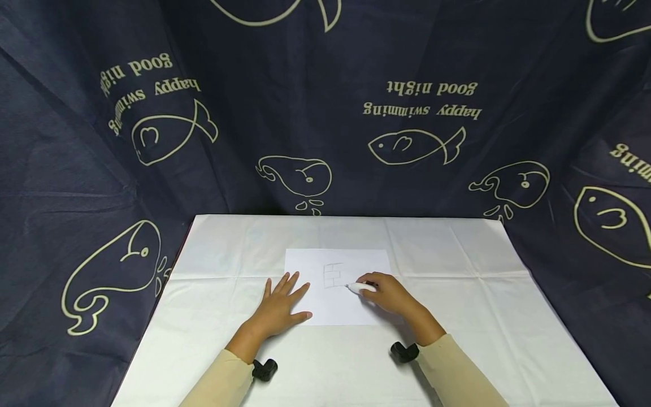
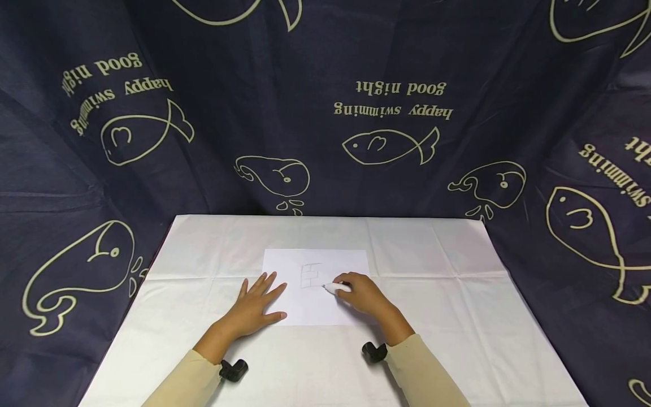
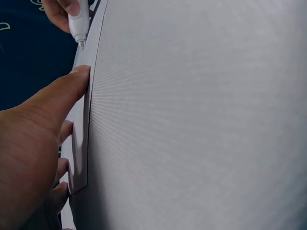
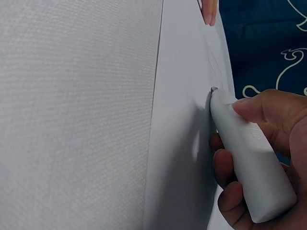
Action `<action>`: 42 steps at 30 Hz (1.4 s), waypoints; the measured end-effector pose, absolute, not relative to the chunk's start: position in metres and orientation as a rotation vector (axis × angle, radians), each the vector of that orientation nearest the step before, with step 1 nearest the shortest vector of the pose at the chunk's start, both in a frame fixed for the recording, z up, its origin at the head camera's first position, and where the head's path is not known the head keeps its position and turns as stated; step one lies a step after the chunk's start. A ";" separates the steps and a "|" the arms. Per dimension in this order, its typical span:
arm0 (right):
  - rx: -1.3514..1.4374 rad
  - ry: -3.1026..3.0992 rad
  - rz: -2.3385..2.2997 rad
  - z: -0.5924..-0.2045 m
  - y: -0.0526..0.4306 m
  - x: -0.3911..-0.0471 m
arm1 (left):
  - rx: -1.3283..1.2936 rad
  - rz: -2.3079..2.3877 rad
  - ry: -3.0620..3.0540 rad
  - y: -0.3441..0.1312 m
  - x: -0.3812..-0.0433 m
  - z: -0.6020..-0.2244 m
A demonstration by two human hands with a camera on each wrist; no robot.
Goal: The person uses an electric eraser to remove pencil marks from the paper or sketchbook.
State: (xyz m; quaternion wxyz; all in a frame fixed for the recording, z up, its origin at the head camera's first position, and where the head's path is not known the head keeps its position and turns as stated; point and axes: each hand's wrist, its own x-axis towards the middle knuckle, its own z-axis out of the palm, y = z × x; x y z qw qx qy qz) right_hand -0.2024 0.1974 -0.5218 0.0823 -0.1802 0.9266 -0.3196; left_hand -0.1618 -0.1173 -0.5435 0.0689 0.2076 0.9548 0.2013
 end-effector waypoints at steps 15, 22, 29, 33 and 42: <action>-0.542 2.765 -0.938 -0.520 0.196 -0.203 | 0.619 0.609 2.876 -0.116 -0.162 -0.543; -0.541 2.777 -0.924 -0.521 0.196 -0.205 | 0.621 0.609 2.873 -0.117 -0.162 -0.542; -0.534 2.803 -0.930 -0.520 0.195 -0.205 | 0.614 0.623 2.862 -0.117 -0.162 -0.543; -0.531 2.787 -0.936 -0.519 0.194 -0.204 | 0.615 0.627 2.863 -0.117 -0.162 -0.543; -0.514 2.818 -0.914 -0.520 0.193 -0.204 | 0.624 0.609 2.858 -0.118 -0.162 -0.543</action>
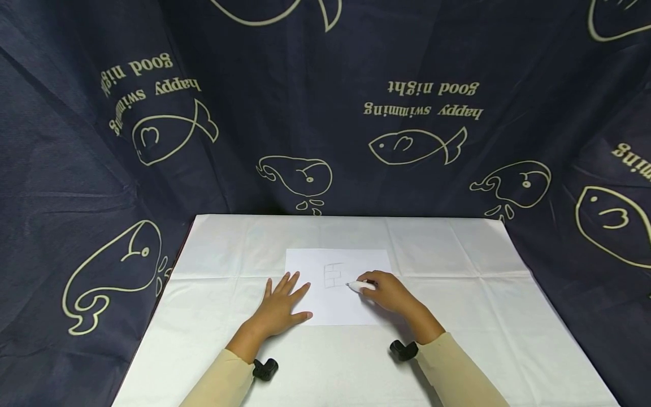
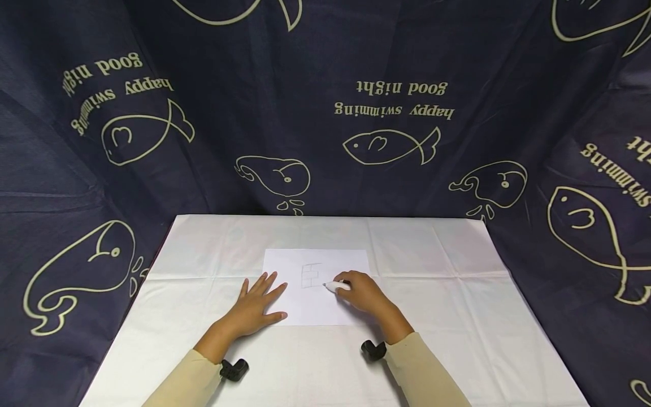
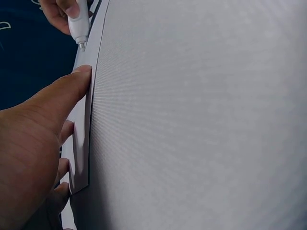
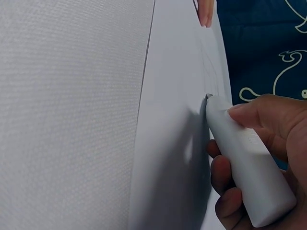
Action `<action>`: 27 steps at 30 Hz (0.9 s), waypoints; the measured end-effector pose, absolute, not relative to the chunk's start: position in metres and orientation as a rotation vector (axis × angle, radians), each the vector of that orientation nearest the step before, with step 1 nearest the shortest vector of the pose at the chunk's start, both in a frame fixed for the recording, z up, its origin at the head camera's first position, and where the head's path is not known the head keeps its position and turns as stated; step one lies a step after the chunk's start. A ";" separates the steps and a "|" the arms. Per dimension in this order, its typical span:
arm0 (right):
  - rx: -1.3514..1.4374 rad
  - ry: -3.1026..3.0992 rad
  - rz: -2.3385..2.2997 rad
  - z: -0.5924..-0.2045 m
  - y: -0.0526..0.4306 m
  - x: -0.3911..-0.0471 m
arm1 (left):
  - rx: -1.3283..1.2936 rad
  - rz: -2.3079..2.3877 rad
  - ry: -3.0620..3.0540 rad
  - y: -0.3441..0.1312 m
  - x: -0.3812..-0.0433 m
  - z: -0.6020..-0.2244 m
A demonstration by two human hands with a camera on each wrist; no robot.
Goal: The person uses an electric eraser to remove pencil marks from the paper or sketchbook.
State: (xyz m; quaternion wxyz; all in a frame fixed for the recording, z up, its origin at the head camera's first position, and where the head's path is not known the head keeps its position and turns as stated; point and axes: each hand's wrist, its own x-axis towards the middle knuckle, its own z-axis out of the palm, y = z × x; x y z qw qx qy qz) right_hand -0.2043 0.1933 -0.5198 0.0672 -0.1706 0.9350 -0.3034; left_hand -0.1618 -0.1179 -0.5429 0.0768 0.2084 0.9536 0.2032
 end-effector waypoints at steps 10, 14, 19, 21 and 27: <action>-0.520 2.793 -0.921 -0.519 0.191 -0.202 | 0.621 0.604 2.858 -0.118 -0.162 -0.545; -0.514 2.810 -0.916 -0.518 0.191 -0.203 | 0.622 0.597 2.861 -0.119 -0.163 -0.546; -0.529 2.798 -0.917 -0.518 0.190 -0.203 | 0.613 0.609 2.860 -0.119 -0.163 -0.546; -0.533 2.797 -0.913 -0.518 0.190 -0.202 | 0.614 0.615 2.862 -0.118 -0.163 -0.546; -0.524 2.809 -0.901 -0.519 0.190 -0.203 | 0.623 0.604 2.861 -0.119 -0.163 -0.546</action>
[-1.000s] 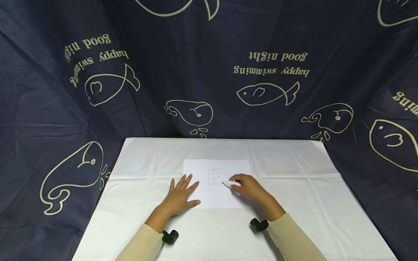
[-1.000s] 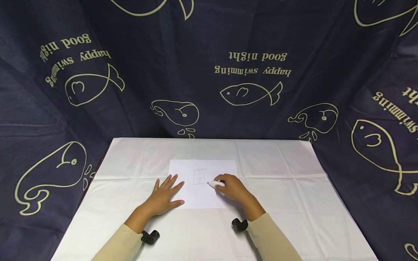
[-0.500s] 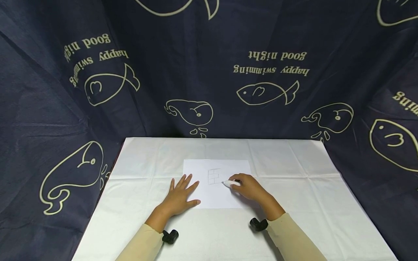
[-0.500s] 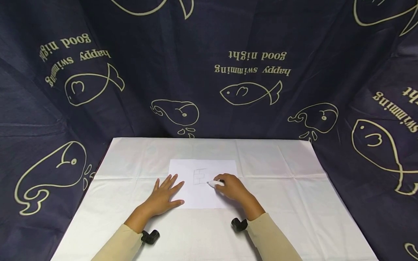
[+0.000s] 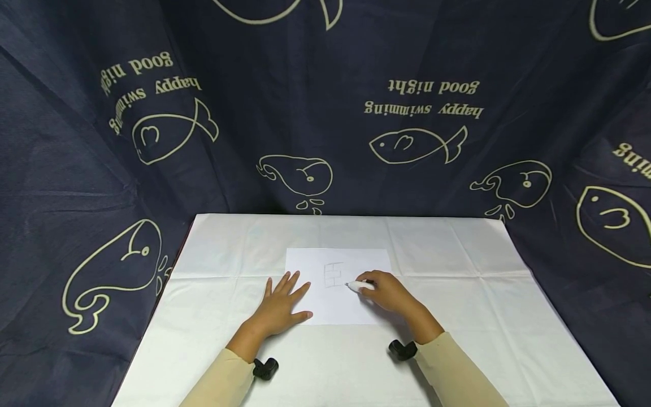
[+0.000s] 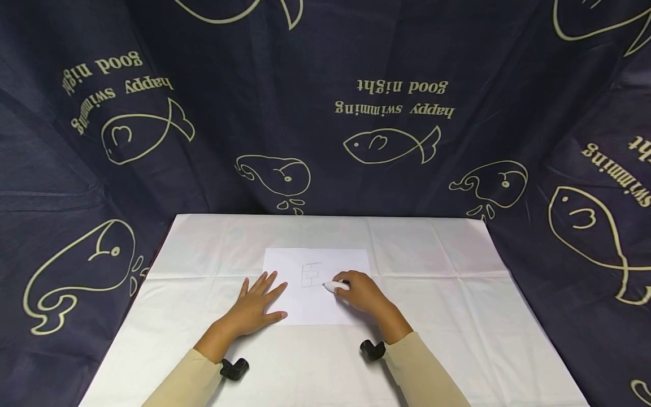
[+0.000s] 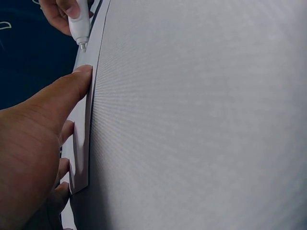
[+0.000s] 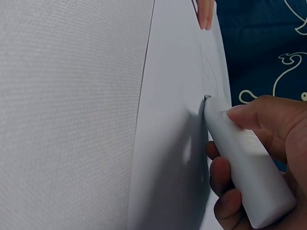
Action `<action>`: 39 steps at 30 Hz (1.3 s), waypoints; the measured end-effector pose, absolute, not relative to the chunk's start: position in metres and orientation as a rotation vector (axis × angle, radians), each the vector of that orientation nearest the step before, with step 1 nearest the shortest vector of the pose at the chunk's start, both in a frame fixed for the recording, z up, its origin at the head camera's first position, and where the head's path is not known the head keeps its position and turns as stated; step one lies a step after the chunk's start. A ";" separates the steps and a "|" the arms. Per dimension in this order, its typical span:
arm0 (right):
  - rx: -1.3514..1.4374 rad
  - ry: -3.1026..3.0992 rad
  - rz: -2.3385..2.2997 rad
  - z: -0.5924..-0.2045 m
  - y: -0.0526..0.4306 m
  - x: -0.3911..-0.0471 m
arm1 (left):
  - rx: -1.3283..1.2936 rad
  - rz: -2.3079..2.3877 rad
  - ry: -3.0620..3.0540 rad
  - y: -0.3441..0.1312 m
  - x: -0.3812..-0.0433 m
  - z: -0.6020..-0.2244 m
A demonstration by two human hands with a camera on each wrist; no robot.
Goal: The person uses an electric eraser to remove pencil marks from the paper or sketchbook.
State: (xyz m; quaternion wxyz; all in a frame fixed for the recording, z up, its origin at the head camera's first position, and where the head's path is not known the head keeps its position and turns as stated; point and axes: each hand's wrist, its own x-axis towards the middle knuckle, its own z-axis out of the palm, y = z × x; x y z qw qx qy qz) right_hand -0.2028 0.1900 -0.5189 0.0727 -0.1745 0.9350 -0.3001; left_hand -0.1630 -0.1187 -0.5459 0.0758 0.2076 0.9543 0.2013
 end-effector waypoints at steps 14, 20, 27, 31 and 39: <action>-0.517 2.794 -0.891 -0.517 0.189 -0.204 | 0.667 0.651 2.870 -0.120 -0.162 -0.547; -0.523 2.782 -0.902 -0.517 0.188 -0.203 | 0.651 0.617 2.864 -0.119 -0.163 -0.545; -0.509 2.791 -0.907 -0.519 0.188 -0.205 | 0.628 0.600 2.867 -0.118 -0.162 -0.544; -0.505 2.794 -0.909 -0.519 0.187 -0.205 | 0.633 0.593 2.865 -0.119 -0.162 -0.544; -0.523 2.788 -0.901 -0.518 0.187 -0.204 | 0.651 0.612 2.864 -0.119 -0.162 -0.544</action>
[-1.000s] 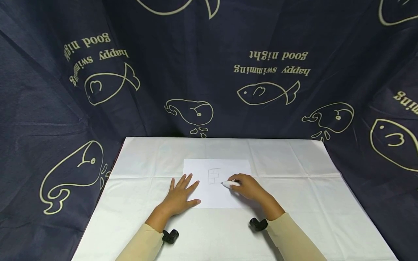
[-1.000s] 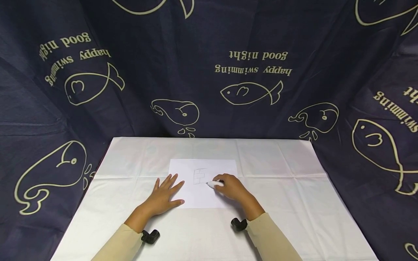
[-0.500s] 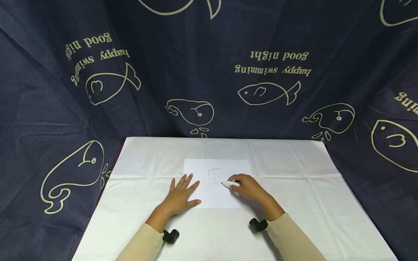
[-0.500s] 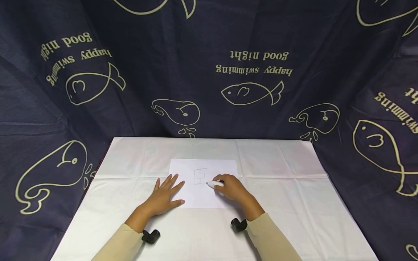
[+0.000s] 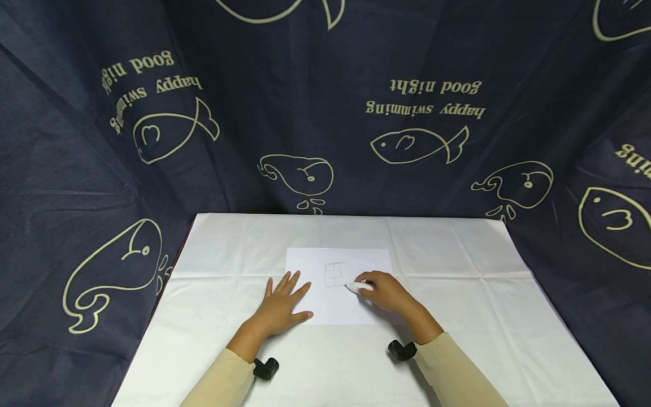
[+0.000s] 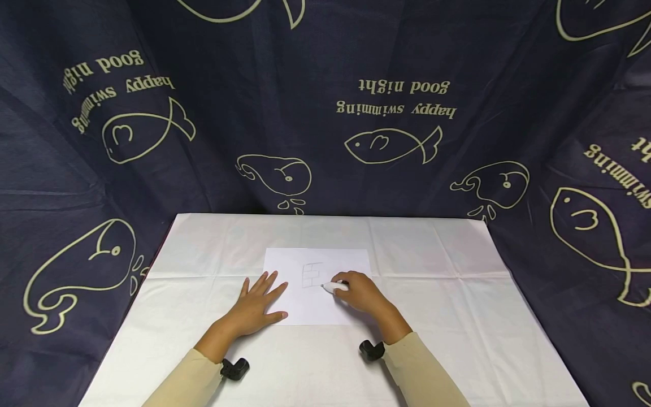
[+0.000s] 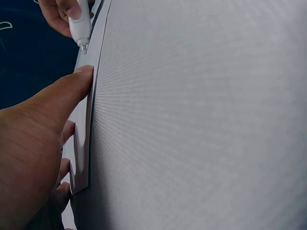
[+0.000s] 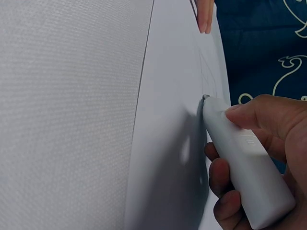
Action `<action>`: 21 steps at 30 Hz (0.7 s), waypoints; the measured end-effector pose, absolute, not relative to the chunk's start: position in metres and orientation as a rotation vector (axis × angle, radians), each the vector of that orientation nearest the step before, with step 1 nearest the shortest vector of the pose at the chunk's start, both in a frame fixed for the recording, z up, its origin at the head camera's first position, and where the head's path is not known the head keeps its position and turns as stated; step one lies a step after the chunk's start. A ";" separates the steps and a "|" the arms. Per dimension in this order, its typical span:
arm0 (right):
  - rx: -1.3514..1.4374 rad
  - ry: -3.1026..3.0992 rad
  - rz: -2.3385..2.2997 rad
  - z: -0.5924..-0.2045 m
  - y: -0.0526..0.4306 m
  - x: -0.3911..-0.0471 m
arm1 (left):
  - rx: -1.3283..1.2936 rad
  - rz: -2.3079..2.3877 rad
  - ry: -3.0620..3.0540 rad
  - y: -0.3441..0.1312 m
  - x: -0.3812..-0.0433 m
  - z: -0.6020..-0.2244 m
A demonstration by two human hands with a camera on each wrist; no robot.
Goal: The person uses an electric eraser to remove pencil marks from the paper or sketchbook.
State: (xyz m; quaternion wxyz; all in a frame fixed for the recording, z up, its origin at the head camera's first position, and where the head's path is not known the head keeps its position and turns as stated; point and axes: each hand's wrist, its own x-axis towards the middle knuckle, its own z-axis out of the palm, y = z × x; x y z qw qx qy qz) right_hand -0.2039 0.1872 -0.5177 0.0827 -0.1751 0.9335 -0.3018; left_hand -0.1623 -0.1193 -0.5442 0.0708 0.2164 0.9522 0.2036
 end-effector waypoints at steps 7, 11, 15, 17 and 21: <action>-0.516 2.789 -0.893 -0.518 0.186 -0.204 | 0.631 0.590 2.859 -0.119 -0.163 -0.544; -0.533 2.788 -0.884 -0.517 0.186 -0.204 | 0.642 0.593 2.859 -0.119 -0.162 -0.543; -0.517 2.807 -0.871 -0.518 0.186 -0.204 | 0.645 0.590 2.858 -0.119 -0.162 -0.542; -0.516 2.803 -0.877 -0.517 0.185 -0.205 | 0.647 0.596 2.859 -0.119 -0.162 -0.542; -0.526 2.780 -0.887 -0.518 0.185 -0.204 | 0.643 0.581 2.859 -0.119 -0.162 -0.542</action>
